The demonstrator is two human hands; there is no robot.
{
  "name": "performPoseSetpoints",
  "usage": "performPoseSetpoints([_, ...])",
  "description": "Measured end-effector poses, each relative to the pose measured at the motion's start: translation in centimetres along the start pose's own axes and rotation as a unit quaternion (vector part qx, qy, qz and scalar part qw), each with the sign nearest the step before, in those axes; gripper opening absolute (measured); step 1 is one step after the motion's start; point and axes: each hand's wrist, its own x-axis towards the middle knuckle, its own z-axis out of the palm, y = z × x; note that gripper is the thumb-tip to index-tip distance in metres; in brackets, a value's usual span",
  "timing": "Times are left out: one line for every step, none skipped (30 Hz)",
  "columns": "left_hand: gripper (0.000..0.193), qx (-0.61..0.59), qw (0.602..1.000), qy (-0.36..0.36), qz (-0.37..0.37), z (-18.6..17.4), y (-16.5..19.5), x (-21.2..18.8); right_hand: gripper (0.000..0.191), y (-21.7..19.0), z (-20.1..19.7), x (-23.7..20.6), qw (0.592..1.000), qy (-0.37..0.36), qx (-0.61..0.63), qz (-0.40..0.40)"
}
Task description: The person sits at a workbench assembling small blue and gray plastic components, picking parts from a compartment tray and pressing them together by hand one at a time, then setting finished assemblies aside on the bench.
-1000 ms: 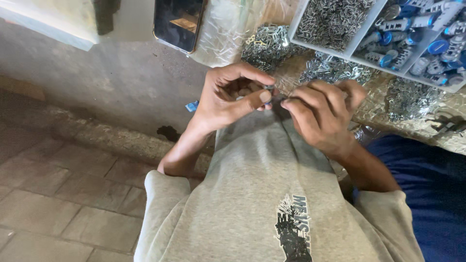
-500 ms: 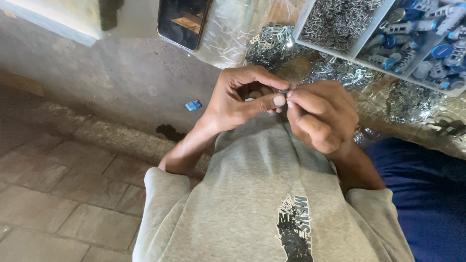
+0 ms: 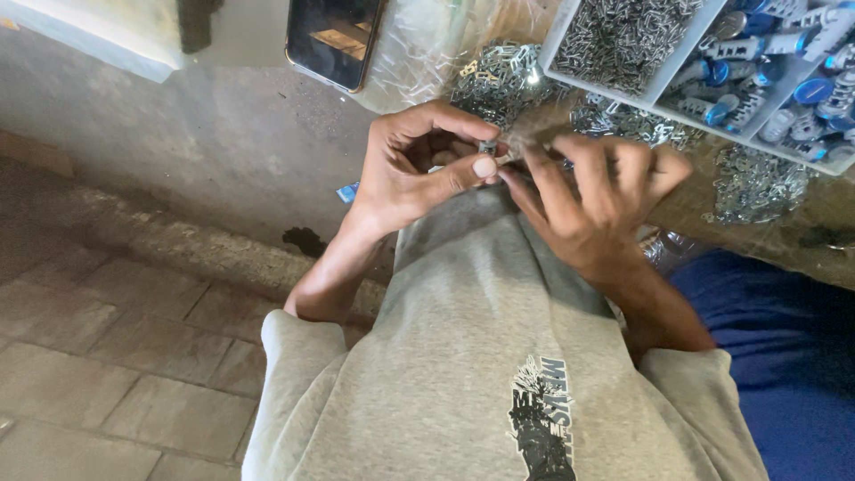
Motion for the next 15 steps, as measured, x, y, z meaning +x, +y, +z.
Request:
performPoseSetpoints([0.023, -0.006, 1.000, -0.004, -0.001, 0.0, 0.0, -0.1, 0.028, 0.0, -0.1, -0.3, 1.000, -0.001, -0.002, -0.014])
performPoseSetpoints([0.023, -0.001, 1.000, -0.003, -0.003, 0.0, 0.1, -0.1, 0.021, -0.1, -0.2, -0.6, 1.000, -0.002, -0.004, -0.028])
performPoseSetpoints([0.023, 0.004, 1.000, -0.004, -0.004, 0.0, 0.0, -0.1, 0.016, -0.1, -0.2, -0.8, 0.999, -0.012, 0.000, -0.036])
performPoseSetpoints([0.023, 0.009, 1.000, -0.004, -0.006, 0.0, 0.0, -0.1, 0.011, 0.0, 0.0, -1.0, 0.999, -0.023, 0.003, -0.043])
performPoseSetpoints([0.024, 0.014, 1.000, -0.009, -0.010, 0.1, 0.0, -0.1, 0.007, 0.0, 0.1, -1.2, 0.998, -0.034, 0.007, -0.049])
performPoseSetpoints([0.024, 0.019, 1.000, -0.013, -0.014, 0.2, 0.0, -0.2, 0.007, 0.2, 0.4, -1.3, 0.999, -0.008, 0.026, -0.045])
performPoseSetpoints([0.025, 0.025, 0.999, -0.016, -0.018, 0.3, 0.0, -0.2, 0.008, 0.4, 0.8, -1.2, 0.998, 0.019, 0.046, -0.041])
performPoseSetpoints([0.025, 0.022, 0.999, -0.028, -0.016, 0.4, 0.0, -0.2, 0.009, 0.6, 1.0, -1.2, 0.996, 0.046, 0.066, -0.037])
performPoseSetpoints([0.024, 0.019, 0.999, -0.040, -0.014, 0.5, 0.0, -0.2, 0.009, 0.8, 1.0, -1.2, 0.988, 0.048, 0.140, -0.036])
performPoseSetpoints([0.024, 0.016, 0.998, -0.051, -0.011, 0.7, -0.1, -0.2, 0.011, 1.1, 0.9, -1.2, 0.975, 0.051, 0.214, -0.036])
performPoseSetpoints([0.024, 0.011, 0.998, -0.051, -0.018, 0.8, 0.0, -0.3, 0.014, 1.3, 0.7, -1.1, 0.956, 0.053, 0.286, -0.035])
performPoseSetpoints([0.024, 0.006, 0.998, -0.053, -0.024, 1.0, 0.0, -0.3, 0.016, 1.4, 0.6, -1.0, 0.949, 0.051, 0.310, -0.026])
performPoseSetpoints([0.024, 0.001, 0.998, -0.054, -0.029, 1.1, 0.0, -0.3, 0.018, 1.3, 0.4, -0.9, 0.941, 0.050, 0.335, -0.018])
performPoseSetpoints([0.024, -0.003, 0.998, -0.057, -0.029, 1.3, -0.1, -0.3, 0.020, 1.3, 0.2, -0.8, 0.932, 0.048, 0.359, -0.008])
performPoseSetpoints([0.023, -0.007, 0.998, -0.060, -0.029, 1.4, -0.1, -0.2, 0.021, 1.1, 0.1, -0.6, 0.930, 0.046, 0.365, -0.005])
